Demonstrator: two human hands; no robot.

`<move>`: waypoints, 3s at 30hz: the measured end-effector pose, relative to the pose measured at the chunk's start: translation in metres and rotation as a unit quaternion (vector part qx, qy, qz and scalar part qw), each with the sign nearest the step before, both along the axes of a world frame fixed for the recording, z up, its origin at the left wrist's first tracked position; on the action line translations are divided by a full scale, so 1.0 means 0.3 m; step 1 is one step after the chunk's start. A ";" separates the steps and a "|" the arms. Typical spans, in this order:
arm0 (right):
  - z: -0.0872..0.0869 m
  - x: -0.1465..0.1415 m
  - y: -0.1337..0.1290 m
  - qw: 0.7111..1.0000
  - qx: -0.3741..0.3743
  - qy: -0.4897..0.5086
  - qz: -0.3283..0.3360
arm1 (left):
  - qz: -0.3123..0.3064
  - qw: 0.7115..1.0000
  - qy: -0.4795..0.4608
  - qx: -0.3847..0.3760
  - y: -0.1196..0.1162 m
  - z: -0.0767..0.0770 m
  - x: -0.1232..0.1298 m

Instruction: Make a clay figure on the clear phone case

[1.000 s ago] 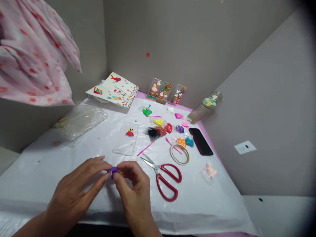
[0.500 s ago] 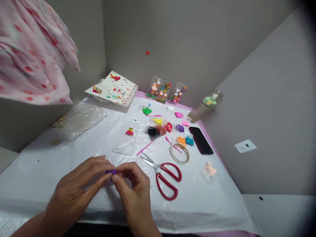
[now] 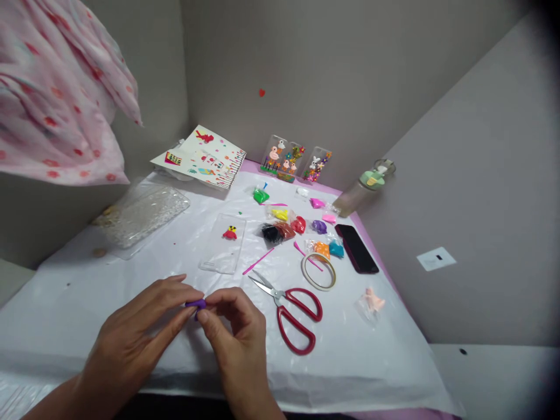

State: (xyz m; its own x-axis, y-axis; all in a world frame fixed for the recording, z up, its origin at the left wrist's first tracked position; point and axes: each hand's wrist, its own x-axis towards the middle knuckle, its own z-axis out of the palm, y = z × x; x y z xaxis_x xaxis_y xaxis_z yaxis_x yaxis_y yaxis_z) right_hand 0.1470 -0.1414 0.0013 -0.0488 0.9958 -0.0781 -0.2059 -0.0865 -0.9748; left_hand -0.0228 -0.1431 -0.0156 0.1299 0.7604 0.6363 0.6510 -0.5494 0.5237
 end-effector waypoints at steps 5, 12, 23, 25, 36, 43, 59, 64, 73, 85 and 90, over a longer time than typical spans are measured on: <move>-0.003 -0.001 0.002 1.000 -0.009 0.006 -0.001 | 0.026 0.999 0.025 0.008 0.001 0.003 0.002; 0.005 -0.003 0.002 0.999 -0.030 0.028 0.001 | -0.001 1.000 0.018 0.022 0.006 0.019 0.004; 0.002 -0.006 0.004 0.998 -0.049 0.046 0.004 | -0.005 0.999 0.039 0.019 0.008 -0.003 0.000; 0.000 -0.003 0.008 0.998 -0.050 0.045 -0.005 | 0.036 0.998 0.044 0.017 0.000 -0.002 0.006; -0.010 0.000 0.018 0.997 -0.052 0.056 -0.020 | 0.046 0.999 0.000 -0.008 -0.004 -0.006 0.017; -0.013 0.006 0.029 0.991 -0.061 0.114 0.030 | 0.011 1.000 0.003 -0.004 0.003 -0.001 0.008; -0.034 -0.038 0.029 0.975 -0.102 0.189 -0.056 | 0.003 0.998 0.026 0.055 0.014 -0.064 0.003; -0.036 -0.050 0.027 0.975 -0.096 0.191 -0.056 | 0.014 0.997 0.047 0.057 0.022 -0.080 -0.013; -0.031 -0.056 0.024 0.969 -0.110 0.214 -0.049 | -0.014 0.999 0.031 0.032 0.017 -0.080 -0.009; -0.036 -0.044 0.018 0.981 -0.099 0.159 -0.046 | -0.032 0.999 -0.008 0.030 0.017 -0.068 -0.002; -0.040 -0.038 0.020 0.982 -0.090 0.159 -0.044 | -0.027 0.999 -0.029 0.005 0.002 -0.052 0.015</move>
State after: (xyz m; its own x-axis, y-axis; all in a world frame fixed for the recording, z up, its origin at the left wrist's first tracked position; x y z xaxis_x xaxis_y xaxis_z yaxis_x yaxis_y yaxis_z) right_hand 0.1355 -0.1353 -0.0105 -0.0136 0.9687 -0.2480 -0.5111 -0.2199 -0.8309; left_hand -0.0181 -0.1424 -0.0312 0.1325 0.7466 0.6519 0.5894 -0.5881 0.5538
